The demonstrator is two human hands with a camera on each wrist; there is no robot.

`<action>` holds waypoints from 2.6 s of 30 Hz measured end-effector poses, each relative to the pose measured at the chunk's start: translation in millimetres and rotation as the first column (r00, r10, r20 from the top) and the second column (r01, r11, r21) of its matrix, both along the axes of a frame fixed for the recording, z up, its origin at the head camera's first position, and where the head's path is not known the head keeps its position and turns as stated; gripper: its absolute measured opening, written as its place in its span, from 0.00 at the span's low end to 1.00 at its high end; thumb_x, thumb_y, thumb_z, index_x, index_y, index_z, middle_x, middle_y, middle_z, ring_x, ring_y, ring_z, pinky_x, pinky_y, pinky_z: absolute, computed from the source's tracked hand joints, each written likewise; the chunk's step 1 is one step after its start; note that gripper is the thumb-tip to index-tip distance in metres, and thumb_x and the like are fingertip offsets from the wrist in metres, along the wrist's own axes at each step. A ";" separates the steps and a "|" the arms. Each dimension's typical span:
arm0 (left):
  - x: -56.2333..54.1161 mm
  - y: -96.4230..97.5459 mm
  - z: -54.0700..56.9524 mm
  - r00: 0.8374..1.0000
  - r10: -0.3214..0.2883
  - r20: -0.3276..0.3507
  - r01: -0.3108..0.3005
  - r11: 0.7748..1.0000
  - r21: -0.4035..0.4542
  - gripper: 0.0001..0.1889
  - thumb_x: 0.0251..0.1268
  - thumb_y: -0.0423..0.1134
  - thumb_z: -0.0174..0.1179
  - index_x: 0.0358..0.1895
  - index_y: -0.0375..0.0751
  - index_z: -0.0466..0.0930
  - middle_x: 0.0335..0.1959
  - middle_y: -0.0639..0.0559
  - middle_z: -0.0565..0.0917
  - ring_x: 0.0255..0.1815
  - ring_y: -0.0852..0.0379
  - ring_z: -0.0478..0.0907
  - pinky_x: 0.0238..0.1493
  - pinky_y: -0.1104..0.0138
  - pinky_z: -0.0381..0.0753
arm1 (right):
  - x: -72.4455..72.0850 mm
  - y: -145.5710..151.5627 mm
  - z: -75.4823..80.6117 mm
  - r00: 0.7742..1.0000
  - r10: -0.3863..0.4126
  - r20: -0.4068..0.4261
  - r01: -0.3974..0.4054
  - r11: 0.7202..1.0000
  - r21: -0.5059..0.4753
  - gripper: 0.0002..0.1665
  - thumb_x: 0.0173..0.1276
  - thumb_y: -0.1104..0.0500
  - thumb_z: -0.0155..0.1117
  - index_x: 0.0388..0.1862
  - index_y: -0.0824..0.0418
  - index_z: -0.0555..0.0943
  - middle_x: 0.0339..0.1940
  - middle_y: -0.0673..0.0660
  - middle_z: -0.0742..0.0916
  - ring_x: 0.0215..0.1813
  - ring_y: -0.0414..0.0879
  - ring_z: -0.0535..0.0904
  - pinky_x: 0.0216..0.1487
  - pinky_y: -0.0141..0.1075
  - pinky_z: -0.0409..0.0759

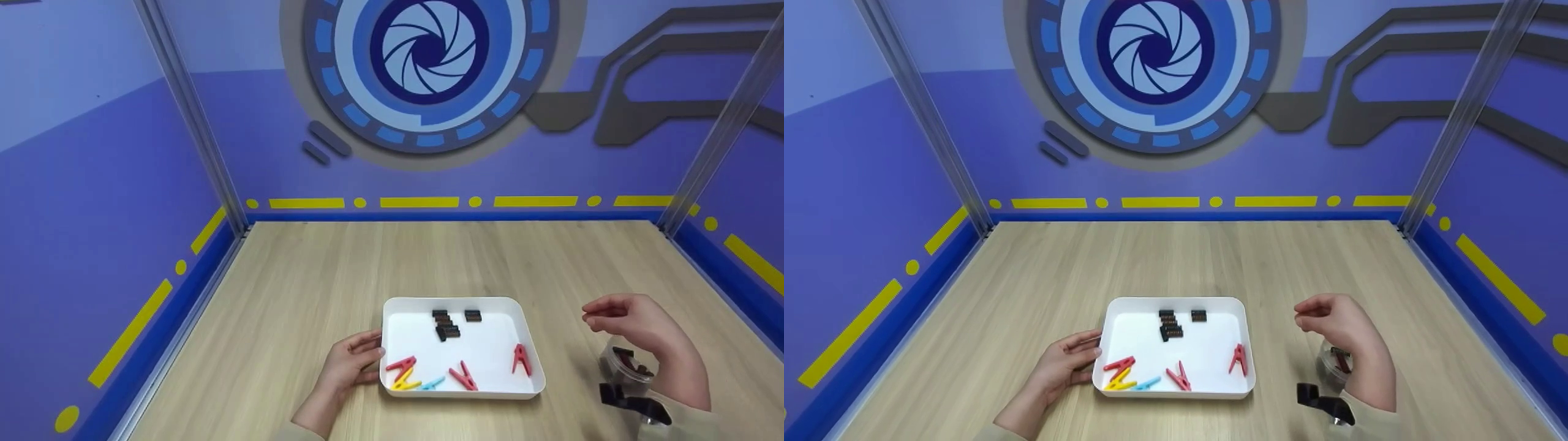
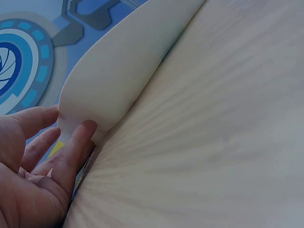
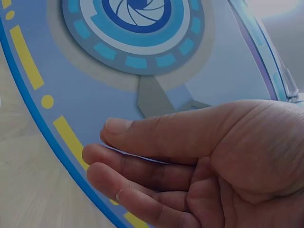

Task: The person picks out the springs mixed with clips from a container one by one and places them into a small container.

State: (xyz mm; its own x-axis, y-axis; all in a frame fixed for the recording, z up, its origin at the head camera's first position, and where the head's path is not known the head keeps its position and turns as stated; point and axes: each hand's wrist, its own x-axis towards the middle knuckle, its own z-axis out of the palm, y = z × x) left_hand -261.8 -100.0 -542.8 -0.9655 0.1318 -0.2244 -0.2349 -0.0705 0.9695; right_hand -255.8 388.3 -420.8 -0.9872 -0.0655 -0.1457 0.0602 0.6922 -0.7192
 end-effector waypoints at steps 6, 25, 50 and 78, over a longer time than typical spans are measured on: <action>0.0 -0.2 -0.1 1.000 0.001 -0.002 -0.001 1.000 0.001 0.27 0.67 0.33 0.68 0.69 0.35 0.75 0.66 0.34 0.81 0.53 0.51 0.88 0.39 0.59 0.92 | -4.7 -16.7 -1.7 0.998 0.033 -0.049 -0.033 0.999 -0.004 0.24 0.70 0.55 0.72 0.58 0.70 0.83 0.48 0.61 0.91 0.43 0.41 0.86 0.43 0.26 0.83; -0.6 0.5 -1.1 1.000 0.012 0.016 -0.012 1.000 0.003 0.28 0.67 0.33 0.68 0.69 0.35 0.75 0.65 0.35 0.81 0.51 0.51 0.88 0.38 0.59 0.92 | -29.4 -87.0 -26.9 0.971 0.134 -0.197 -0.140 0.990 -0.018 0.16 0.69 0.62 0.70 0.52 0.69 0.85 0.46 0.62 0.91 0.46 0.47 0.86 0.42 0.25 0.83; -0.5 -0.1 -0.2 1.000 0.004 0.007 -0.004 1.000 -0.003 0.27 0.67 0.33 0.68 0.69 0.36 0.76 0.66 0.35 0.81 0.53 0.51 0.88 0.37 0.60 0.92 | -49.9 -160.4 -96.8 0.925 0.168 -0.341 -0.161 0.986 0.049 0.17 0.64 0.72 0.70 0.52 0.70 0.85 0.54 0.65 0.89 0.62 0.63 0.82 0.66 0.59 0.79; -1.0 -0.9 -2.1 1.000 -0.007 0.002 0.007 1.000 -0.003 0.27 0.67 0.35 0.68 0.69 0.35 0.76 0.63 0.36 0.83 0.50 0.52 0.88 0.36 0.62 0.92 | -50.7 -159.8 -107.4 0.929 0.210 -0.305 -0.169 0.973 0.154 0.09 0.56 0.72 0.72 0.32 0.60 0.90 0.31 0.51 0.85 0.35 0.38 0.75 0.38 0.28 0.75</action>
